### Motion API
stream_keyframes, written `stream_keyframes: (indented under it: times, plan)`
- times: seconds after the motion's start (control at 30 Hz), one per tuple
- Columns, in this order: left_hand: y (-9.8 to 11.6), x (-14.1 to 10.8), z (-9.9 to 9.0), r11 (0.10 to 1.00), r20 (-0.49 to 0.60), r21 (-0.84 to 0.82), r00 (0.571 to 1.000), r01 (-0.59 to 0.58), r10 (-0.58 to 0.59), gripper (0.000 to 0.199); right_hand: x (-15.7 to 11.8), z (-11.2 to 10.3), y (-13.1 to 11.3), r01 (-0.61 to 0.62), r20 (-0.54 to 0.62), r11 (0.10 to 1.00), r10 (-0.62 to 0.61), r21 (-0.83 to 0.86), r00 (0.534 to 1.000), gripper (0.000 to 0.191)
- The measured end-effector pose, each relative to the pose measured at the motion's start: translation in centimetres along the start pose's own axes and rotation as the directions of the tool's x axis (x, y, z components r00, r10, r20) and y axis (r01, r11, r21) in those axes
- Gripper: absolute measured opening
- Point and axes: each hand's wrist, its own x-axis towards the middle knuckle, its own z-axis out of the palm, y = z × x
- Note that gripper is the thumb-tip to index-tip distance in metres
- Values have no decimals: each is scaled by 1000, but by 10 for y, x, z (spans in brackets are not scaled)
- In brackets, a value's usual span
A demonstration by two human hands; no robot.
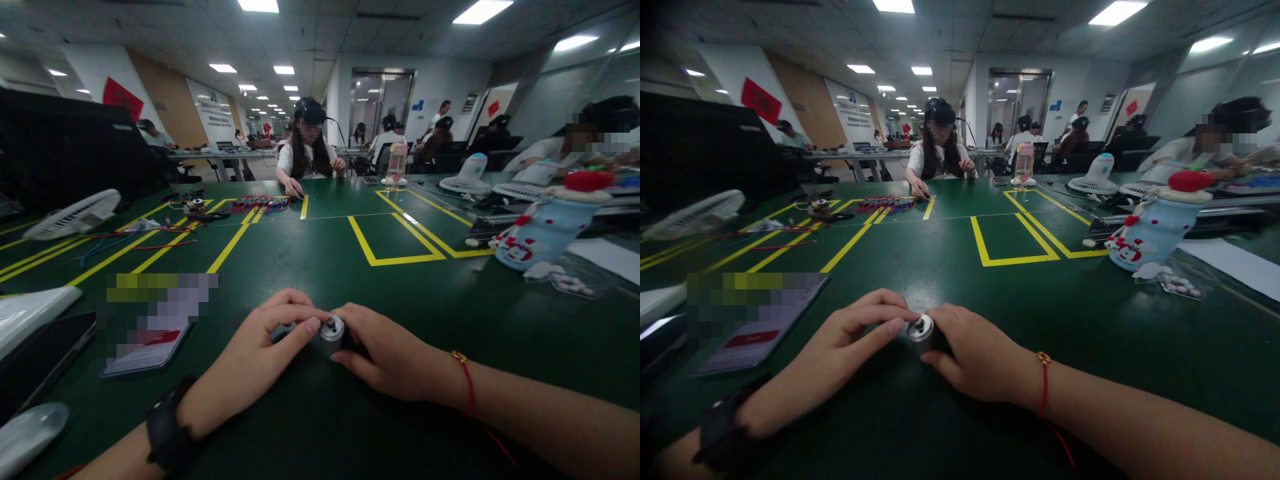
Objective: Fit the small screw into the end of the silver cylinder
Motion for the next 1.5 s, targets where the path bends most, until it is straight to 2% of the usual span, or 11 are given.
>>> stream_keyframes:
  times: [0.23, 0.33, 0.43, 0.57, 0.67, 1.0, 1.3, 1.5]
  plan:
    - [-4, -1, -2, 999, -58, -30, 998, 37, -39, 23, 0, -1, -1, -19, 24, 1000, 19, -5, 1000, 26]
    - [-11, 2, -3, 990, -96, -59, 986, 130, -136, 25, 0, -2, -2, -25, 33, 1000, 25, -5, 999, 25]
    - [-22, 5, -4, 960, -132, -133, 955, 247, -264, 27, -1, -2, -2, -38, 31, 999, 38, -8, 999, 25]
    - [-33, 6, -4, 916, -162, -283, 927, 285, -339, 29, -1, -2, -2, -53, 24, 999, 54, -10, 998, 24]
    - [-36, 5, -3, 896, -165, -348, 923, 275, -347, 30, -1, -2, -2, -52, 25, 999, 52, -6, 998, 24]
    - [-39, 3, -2, 877, -160, -407, 926, 254, -343, 25, -1, -2, -1, -59, 34, 998, 59, -6, 998, 27]
    - [-30, 4, -4, 942, -145, -211, 945, 260, -293, 27, -2, -2, -1, -60, 33, 998, 60, -9, 998, 25]
    - [-21, 1, -1, 965, -35, -124, 971, 232, -238, 25, -1, -2, -2, -54, 27, 999, 54, -5, 998, 26]
